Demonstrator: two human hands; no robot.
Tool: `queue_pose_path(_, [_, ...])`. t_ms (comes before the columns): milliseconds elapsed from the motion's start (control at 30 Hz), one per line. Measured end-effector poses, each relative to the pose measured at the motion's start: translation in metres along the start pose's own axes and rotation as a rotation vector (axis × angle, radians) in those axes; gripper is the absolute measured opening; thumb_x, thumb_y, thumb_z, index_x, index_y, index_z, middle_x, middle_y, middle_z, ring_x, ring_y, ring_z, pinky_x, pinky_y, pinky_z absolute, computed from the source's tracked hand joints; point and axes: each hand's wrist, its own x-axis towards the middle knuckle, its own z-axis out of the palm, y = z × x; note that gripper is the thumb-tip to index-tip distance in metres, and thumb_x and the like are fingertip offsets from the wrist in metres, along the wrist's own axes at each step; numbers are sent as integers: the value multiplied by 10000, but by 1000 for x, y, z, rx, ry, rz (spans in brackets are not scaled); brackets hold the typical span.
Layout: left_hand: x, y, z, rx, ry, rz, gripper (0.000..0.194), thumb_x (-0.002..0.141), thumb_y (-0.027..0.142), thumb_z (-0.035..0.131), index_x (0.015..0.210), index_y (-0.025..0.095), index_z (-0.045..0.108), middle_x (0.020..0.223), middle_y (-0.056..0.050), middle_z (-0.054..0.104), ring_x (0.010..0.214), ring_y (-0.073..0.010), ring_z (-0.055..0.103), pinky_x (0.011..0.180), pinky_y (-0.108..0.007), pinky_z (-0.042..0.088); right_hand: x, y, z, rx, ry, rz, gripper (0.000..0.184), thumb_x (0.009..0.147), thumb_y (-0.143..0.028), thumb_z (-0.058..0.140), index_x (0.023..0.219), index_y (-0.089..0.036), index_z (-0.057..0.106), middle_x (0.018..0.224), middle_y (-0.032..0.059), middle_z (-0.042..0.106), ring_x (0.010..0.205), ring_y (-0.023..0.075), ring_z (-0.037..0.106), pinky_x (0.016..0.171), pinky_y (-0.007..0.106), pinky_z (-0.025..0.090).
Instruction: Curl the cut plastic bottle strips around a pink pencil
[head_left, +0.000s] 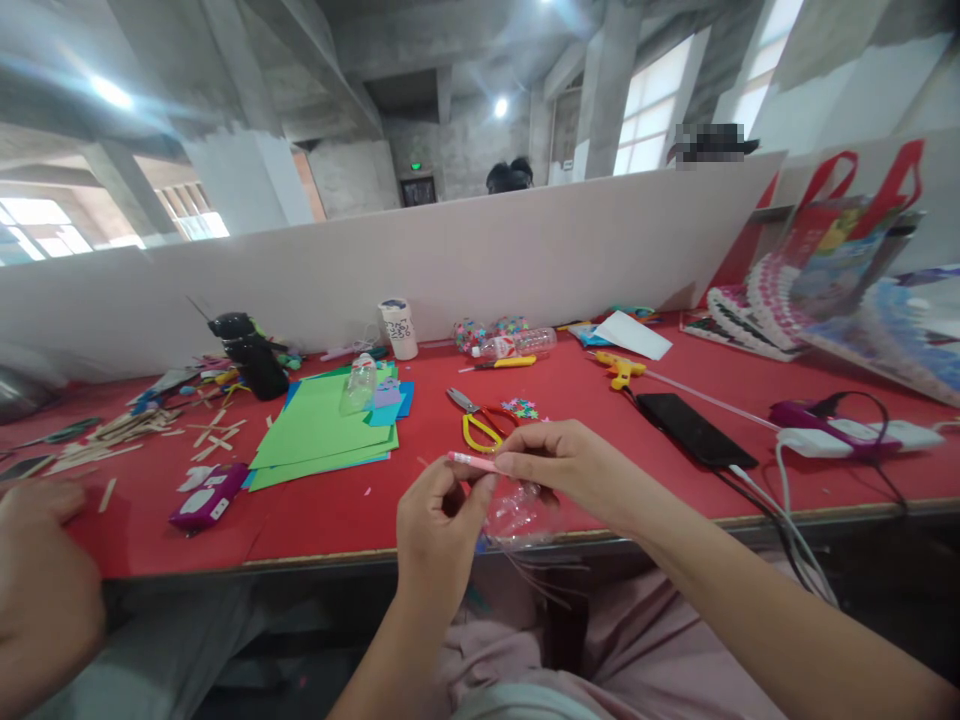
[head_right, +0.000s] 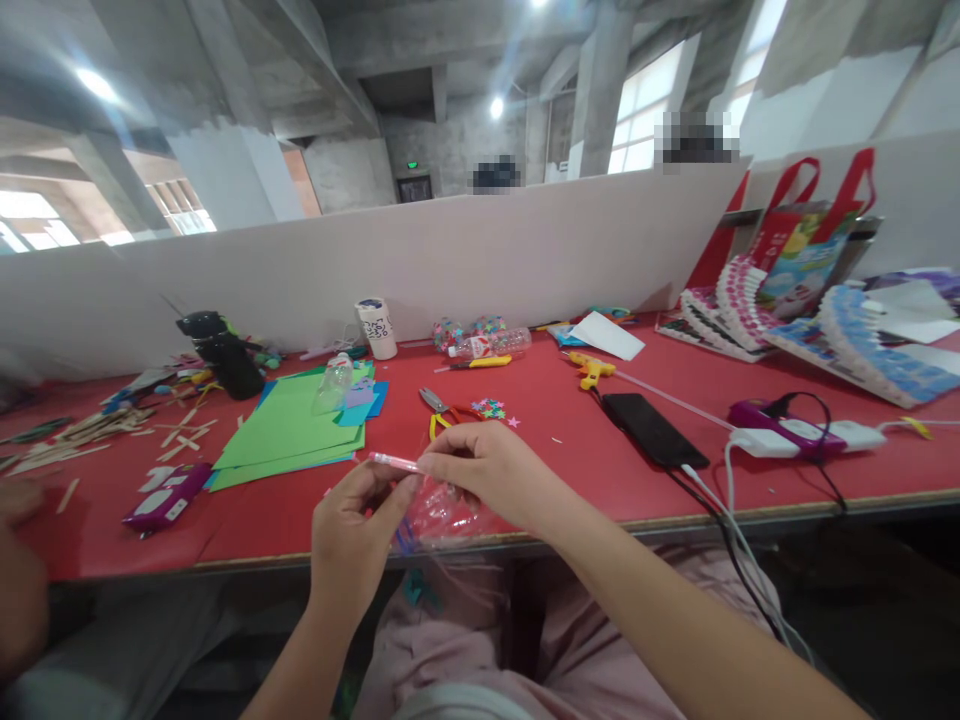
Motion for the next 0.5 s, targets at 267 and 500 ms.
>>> queue_pose_path(267, [-5, 3, 1, -256, 11, 7, 59, 690, 205, 647, 735, 190, 681, 582, 43, 561, 526, -80, 439, 521, -184, 363, -6, -2, 4, 128, -83, 48, 298, 751, -443, 607, 691, -151, 605, 533, -45, 456, 456, 76, 429, 402, 194, 373])
queue_pose_path(500, [-3, 3, -1, -230, -33, -125, 85, 702, 260, 638, 692, 176, 652, 569, 30, 570, 585, -110, 531, 588, -206, 423, -7, -8, 7, -26, 43, 16, 193, 768, -334, 565, 690, -158, 586, 513, -60, 444, 433, 70, 406, 424, 202, 330])
